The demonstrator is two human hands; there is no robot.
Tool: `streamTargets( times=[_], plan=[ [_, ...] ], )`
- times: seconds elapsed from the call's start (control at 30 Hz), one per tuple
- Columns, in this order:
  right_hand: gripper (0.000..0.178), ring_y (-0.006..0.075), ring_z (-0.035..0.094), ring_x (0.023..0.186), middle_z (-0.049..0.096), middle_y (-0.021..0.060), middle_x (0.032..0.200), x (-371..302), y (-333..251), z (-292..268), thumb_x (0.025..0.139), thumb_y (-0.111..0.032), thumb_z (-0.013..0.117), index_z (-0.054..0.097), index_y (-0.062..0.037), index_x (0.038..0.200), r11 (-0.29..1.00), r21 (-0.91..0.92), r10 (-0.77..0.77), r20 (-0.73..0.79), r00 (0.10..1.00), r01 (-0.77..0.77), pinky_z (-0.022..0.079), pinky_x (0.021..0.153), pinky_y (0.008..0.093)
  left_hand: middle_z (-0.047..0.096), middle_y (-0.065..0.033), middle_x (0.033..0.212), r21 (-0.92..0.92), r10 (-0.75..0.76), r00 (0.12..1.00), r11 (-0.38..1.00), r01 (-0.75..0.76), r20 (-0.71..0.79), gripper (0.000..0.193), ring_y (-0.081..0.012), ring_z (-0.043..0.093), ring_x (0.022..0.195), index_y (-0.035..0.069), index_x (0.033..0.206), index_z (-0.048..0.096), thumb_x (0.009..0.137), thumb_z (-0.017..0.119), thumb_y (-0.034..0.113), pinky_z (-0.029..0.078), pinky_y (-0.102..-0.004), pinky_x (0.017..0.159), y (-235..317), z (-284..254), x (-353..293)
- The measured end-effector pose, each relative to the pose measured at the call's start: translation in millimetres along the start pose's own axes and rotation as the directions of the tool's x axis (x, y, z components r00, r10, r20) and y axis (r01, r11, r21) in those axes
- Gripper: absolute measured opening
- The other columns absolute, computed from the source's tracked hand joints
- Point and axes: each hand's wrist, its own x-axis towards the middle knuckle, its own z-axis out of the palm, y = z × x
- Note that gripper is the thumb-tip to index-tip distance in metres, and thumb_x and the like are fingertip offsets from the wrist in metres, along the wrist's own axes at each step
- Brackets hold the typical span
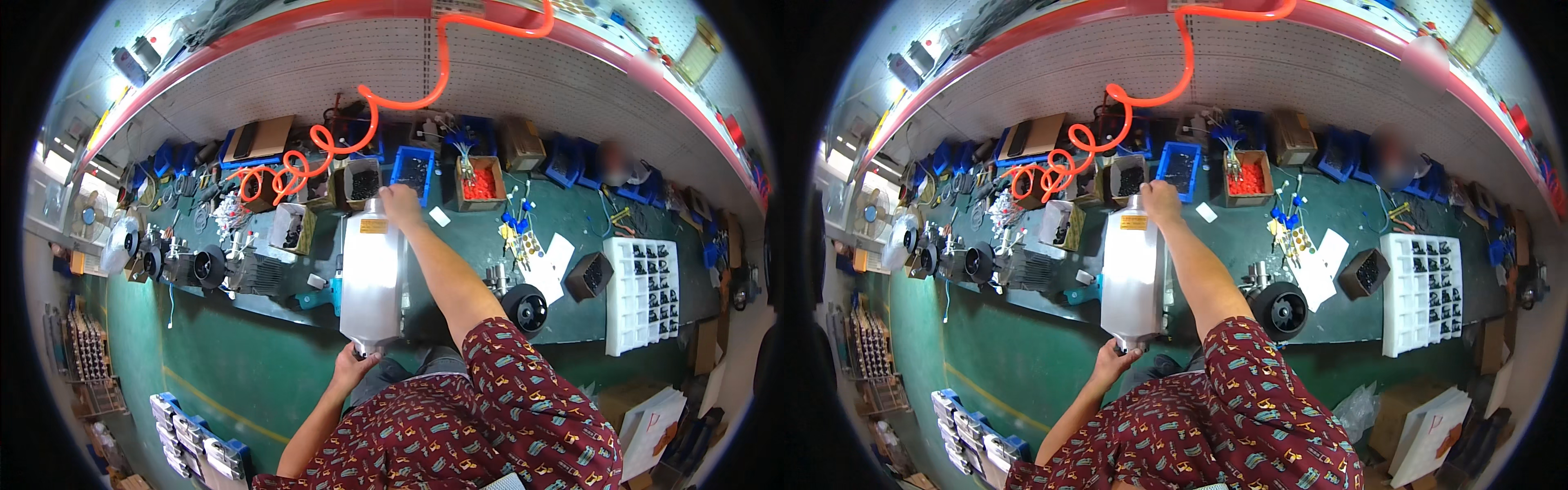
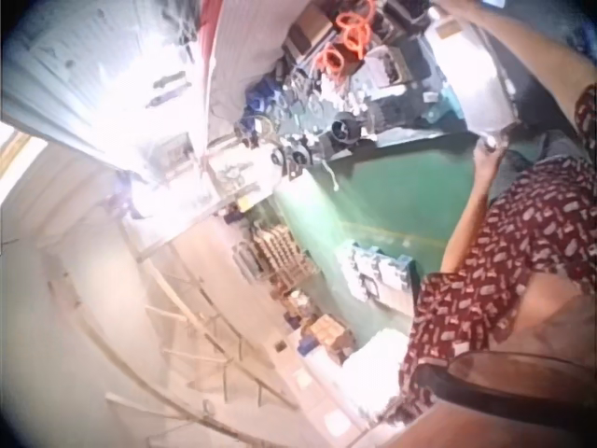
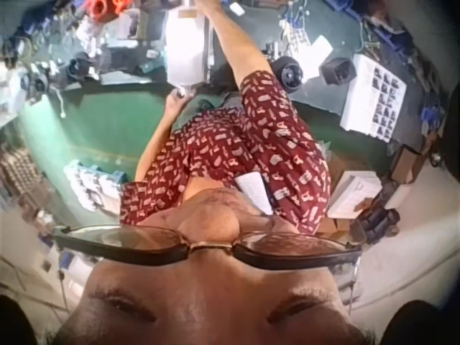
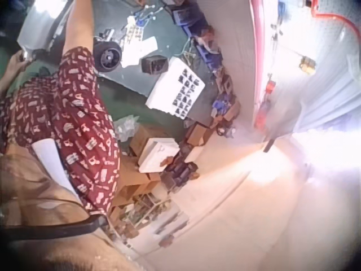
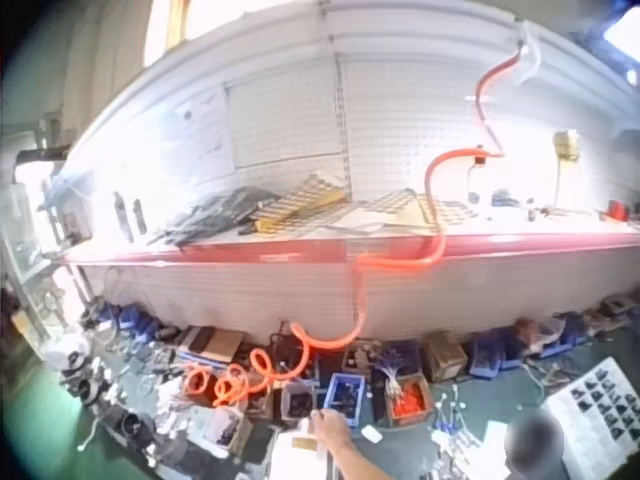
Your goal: The person assembles an electrical component by attaching a black plastic piece to a silver motor housing, then uses a cordless drill to fasten screws. They attach a white plastic cover and apply circular stickers to the cover. The person handles the motor, plastic parts, drill, and stickers throughout the process.
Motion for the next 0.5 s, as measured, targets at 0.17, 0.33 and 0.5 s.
streamTargets(
  times=[0.17, 0.33, 0.5],
  plan=[
    [0.032, 0.0431, 0.071, 0.089, 0.073, 0.0229, 0.092, 22.5, 22.1, 6.0, 0.092, -0.030, 0.063, 0.075, -0.0006, 0.090, 1.000, 0.025, -0.015, -0.140, 0.990, 0.018, 0.055, 0.085, 0.0489, 0.077, -0.0157, 0.099, 0.010, 0.103, 0.974, 0.995, -0.103, -0.203, 0.047, -0.0219, 0.075, 0.082, -0.005, 0.121, 0.066, 0.085, 0.083, 0.021, 0.059, -0.0339, 0.076, -5.7, -37.7, -8.5],
    [0.015, 0.0313, 0.075, 0.082, 0.075, 0.0188, 0.088, 53.5, 24.5, 10.1, 0.085, -0.014, 0.071, 0.076, -0.0011, 0.092, 0.976, 0.006, -0.217, -0.051, 0.975, 0.218, 0.059, 0.076, 0.0390, 0.064, -0.0209, 0.130, 0.551, 0.321, 0.911, 0.823, -0.134, -0.259, 0.063, -0.0354, 0.062, 0.120, 0.006, 0.139, 0.056, 0.081, 0.080, 0.009, 0.052, -0.0434, 0.102, -10.8, -78.2, 25.6],
    [0.018, 0.0326, 0.074, 0.088, 0.075, 0.0190, 0.092, 87.5, -7.2, 34.0, 0.081, -0.007, 0.073, 0.075, -0.0015, 0.098, 0.923, -0.197, -0.253, 0.340, 0.906, 0.332, 0.058, 0.081, 0.0409, 0.046, -0.0174, 0.149, 0.575, 0.312, 0.943, 0.795, -0.194, -0.114, 0.078, -0.0387, 0.043, 0.139, 0.008, 0.149, 0.045, 0.078, 0.076, 0.009, 0.033, -0.0516, 0.119, -28.1, -100.1, 89.6]
  ],
)
